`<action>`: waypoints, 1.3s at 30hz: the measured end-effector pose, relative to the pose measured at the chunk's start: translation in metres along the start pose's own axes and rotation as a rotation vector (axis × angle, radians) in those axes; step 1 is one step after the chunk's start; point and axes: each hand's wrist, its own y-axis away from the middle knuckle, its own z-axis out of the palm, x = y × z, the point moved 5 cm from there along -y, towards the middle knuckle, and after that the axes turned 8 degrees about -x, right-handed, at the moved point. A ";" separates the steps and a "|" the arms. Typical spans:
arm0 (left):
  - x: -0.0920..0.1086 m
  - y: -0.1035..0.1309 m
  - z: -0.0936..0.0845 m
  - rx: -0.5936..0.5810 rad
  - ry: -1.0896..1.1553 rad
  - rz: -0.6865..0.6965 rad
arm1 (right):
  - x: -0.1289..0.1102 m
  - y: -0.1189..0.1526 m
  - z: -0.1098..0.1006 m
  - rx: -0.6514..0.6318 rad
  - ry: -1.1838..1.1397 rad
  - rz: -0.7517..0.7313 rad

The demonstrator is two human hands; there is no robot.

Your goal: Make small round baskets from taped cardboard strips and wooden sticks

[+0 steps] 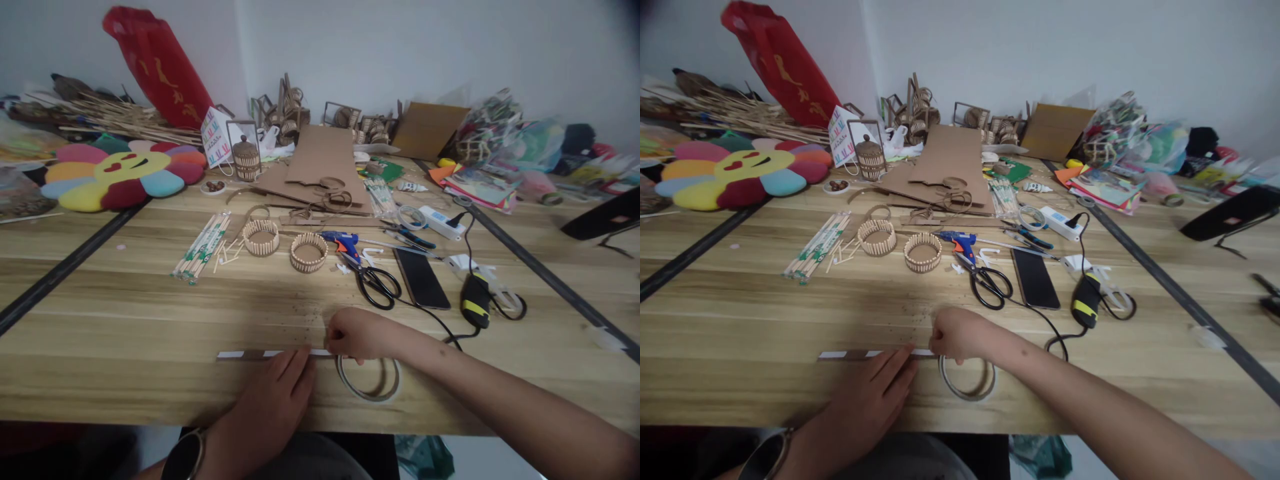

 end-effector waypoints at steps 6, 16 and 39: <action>-0.001 -0.002 0.004 -0.043 0.044 -0.005 | 0.001 -0.001 0.001 -0.008 0.020 -0.028; -0.001 -0.001 0.004 -0.005 0.051 -0.011 | -0.002 0.002 -0.001 0.015 0.055 0.007; -0.001 -0.003 -0.004 -0.002 0.055 -0.029 | 0.008 0.003 0.003 -0.017 -0.192 -0.084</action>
